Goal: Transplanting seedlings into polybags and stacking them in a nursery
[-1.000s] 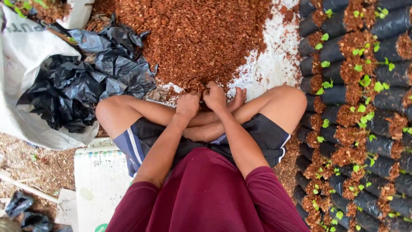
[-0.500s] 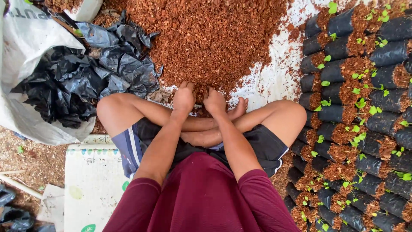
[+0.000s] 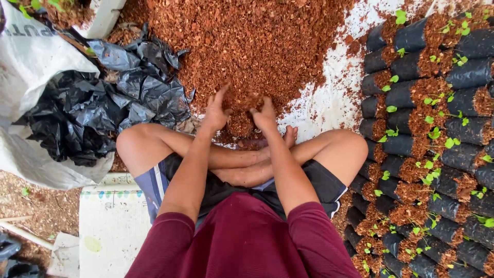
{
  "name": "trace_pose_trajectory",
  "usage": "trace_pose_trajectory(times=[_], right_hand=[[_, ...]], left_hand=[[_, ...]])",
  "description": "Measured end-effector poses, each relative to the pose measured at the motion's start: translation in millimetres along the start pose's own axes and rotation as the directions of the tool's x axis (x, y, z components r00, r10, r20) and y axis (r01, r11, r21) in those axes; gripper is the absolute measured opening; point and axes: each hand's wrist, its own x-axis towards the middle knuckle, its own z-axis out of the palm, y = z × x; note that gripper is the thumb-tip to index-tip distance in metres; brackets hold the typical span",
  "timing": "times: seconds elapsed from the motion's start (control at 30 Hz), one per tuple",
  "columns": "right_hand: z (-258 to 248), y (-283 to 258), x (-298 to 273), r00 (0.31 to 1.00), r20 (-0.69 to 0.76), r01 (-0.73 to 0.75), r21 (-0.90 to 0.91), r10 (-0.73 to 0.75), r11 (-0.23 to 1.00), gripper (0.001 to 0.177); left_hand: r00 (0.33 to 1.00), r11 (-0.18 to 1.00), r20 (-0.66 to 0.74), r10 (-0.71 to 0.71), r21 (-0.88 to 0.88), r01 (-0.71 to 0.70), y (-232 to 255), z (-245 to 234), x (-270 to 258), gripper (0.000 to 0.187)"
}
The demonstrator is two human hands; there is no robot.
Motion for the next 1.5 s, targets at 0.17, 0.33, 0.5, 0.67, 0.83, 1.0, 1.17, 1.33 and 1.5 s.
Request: trace_pose_trajectory(times=[0.17, 0.33, 0.5, 0.67, 0.83, 1.0, 1.17, 1.33, 1.5], right_hand=[[18.7, -22.0, 10.3, 0.938, 0.180, 0.296, 0.026, -0.296, 0.955, 0.052], [-7.7, -46.9, -29.5, 0.917, 0.256, 0.308, 0.033, -0.306, 0.951, 0.054], [-11.4, -29.8, -59.8, 0.930, 0.288, 0.252, -0.040, -0.230, 0.967, 0.051], [-14.9, -7.6, -73.0, 0.885, 0.200, 0.465, -0.335, -0.421, 0.820, 0.052], [-19.7, 36.8, -43.4, 0.849, 0.086, 0.528, -0.147, -0.521, 0.836, 0.038], [-20.2, 101.6, -0.7, 0.902, 0.060, 0.422, -0.326, -0.427, 0.846, 0.037], [-12.9, 80.0, -11.4, 0.969, 0.065, 0.245, -0.152, -0.238, 0.958, 0.039], [-8.7, 78.7, -28.0, 0.930, 0.031, 0.353, -0.337, -0.365, 0.872, 0.038], [-22.2, 83.5, -16.8, 0.977, -0.100, 0.090, -0.615, -0.190, 0.783, 0.043]], left_hand=[[0.977, 0.973, 0.127, 0.170, -0.177, -0.146, -8.9, 19.6, 41.1, 0.073], [0.940, 0.922, 0.065, 0.334, -0.230, -0.312, -2.5, -7.1, 0.9, 0.069], [0.907, 0.864, 0.023, 0.420, -0.316, -0.392, -28.0, 11.5, -31.8, 0.063], [0.798, 0.748, -0.221, 0.561, -0.278, -0.603, -47.0, 40.5, -40.0, 0.058], [0.753, 0.711, -0.337, 0.565, -0.264, -0.652, -41.6, 47.5, -36.9, 0.051], [0.692, 0.754, -0.478, 0.541, -0.089, -0.651, -33.1, 33.6, -48.7, 0.032], [0.911, 0.524, 0.212, 0.354, 0.762, -0.381, -39.7, 61.9, -66.5, 0.083], [0.894, 0.433, 0.201, 0.401, 0.818, -0.379, -33.9, 74.7, -67.3, 0.082], [0.842, 0.529, 0.264, 0.469, 0.680, -0.508, -27.6, 39.8, -54.5, 0.087]])
